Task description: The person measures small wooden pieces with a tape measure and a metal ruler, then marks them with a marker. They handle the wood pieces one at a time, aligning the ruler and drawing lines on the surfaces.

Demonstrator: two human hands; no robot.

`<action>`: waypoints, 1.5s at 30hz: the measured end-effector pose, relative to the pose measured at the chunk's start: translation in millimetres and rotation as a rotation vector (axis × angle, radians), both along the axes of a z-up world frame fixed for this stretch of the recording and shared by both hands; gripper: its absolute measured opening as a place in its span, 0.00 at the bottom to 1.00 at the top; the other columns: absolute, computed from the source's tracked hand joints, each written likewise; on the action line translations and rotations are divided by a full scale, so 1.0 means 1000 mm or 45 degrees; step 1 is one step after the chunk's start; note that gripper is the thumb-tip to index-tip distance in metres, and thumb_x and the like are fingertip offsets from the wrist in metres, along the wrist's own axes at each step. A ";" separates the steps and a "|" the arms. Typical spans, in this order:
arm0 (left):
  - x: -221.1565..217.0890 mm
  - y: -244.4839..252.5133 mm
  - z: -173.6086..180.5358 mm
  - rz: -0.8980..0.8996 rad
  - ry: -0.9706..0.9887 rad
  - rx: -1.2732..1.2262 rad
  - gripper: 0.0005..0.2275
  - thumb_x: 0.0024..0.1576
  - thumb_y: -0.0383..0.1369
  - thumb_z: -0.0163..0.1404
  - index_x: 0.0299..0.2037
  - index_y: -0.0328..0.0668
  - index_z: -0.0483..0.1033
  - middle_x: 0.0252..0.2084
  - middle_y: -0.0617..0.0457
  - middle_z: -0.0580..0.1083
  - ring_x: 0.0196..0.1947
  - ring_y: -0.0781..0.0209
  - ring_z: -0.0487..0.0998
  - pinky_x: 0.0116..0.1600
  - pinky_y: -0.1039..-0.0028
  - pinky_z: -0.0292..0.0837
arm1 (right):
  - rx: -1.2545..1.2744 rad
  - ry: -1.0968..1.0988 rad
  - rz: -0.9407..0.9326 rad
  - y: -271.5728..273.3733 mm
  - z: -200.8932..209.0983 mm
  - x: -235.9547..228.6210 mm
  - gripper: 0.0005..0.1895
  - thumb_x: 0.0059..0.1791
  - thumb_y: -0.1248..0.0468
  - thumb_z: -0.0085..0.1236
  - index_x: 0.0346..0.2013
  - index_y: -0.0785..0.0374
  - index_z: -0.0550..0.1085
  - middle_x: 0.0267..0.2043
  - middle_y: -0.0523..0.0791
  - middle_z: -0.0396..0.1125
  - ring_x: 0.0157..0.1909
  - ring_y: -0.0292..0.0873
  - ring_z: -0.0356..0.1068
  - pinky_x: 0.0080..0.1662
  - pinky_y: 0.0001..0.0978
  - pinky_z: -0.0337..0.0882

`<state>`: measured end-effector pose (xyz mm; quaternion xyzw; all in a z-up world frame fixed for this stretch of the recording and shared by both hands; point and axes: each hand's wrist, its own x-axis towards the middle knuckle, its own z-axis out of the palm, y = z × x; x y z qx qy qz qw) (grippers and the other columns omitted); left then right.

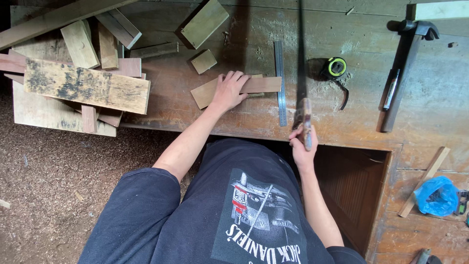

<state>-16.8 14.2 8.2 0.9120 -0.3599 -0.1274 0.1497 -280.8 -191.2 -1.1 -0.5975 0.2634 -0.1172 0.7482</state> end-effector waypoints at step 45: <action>-0.008 -0.067 -0.034 0.042 -0.200 0.105 0.09 0.37 0.25 0.63 0.28 0.31 0.81 0.49 0.41 0.74 0.43 0.40 0.76 0.44 0.54 0.76 | -0.624 0.174 0.375 0.026 -0.025 0.030 0.12 0.48 0.66 0.63 0.26 0.64 0.68 0.22 0.44 0.65 0.24 0.37 0.64 0.33 0.32 0.68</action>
